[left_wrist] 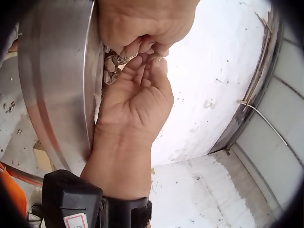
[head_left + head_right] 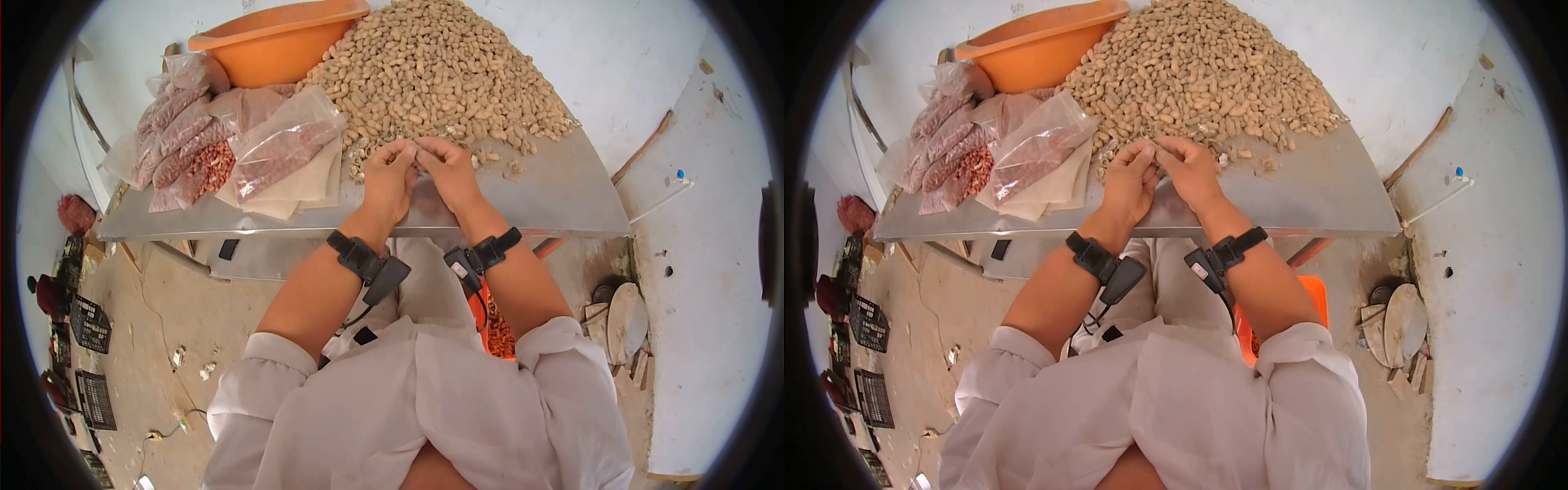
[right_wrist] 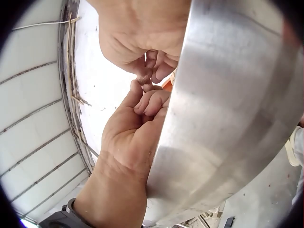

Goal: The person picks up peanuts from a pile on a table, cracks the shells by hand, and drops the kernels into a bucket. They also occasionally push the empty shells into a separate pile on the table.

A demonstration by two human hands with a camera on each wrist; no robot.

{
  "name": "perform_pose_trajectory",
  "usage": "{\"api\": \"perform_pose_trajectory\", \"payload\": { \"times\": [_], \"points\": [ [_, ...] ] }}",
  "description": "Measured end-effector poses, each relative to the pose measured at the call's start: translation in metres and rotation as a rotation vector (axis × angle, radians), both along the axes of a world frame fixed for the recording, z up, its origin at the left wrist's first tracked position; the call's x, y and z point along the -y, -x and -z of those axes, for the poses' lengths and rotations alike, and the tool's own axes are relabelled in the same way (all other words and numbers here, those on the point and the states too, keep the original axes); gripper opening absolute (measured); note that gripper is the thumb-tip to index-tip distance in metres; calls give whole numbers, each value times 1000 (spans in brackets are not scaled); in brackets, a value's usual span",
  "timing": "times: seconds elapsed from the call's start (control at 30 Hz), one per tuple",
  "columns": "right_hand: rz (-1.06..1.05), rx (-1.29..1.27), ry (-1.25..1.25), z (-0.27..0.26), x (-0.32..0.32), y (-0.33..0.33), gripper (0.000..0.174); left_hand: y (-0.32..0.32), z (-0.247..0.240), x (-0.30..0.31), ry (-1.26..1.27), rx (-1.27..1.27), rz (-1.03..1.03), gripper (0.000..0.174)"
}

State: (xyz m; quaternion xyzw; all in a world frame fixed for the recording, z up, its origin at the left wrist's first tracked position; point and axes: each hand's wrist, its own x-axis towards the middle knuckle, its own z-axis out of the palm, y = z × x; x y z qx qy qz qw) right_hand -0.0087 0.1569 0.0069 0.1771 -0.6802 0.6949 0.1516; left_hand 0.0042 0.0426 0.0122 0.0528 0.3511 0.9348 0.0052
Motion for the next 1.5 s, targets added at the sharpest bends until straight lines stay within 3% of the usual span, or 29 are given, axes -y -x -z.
{"api": "perform_pose_trajectory", "payload": {
  "times": [0.2,0.43,0.63,0.73,0.83,1.13,1.23,1.5],
  "points": [
    [49,-48,-142,3,0,-1,21,1,4,6,21,-101,80,8],
    [237,-233,-397,3,2,-4,20,5,12,3,70,-116,24,6],
    [275,-266,-459,3,3,-2,18,8,14,2,107,-73,-4,5],
    [158,-7,-228,0,5,-4,16,7,12,2,113,-72,4,6],
    [49,59,7,2,5,-1,15,7,12,0,122,-85,4,6],
    [38,123,166,3,11,2,13,10,12,-7,112,-98,-89,11],
    [98,190,258,4,22,3,13,10,13,-6,138,-69,-105,8],
    [16,318,579,1,35,6,10,5,9,-5,149,-59,-130,7]
  ]
}}
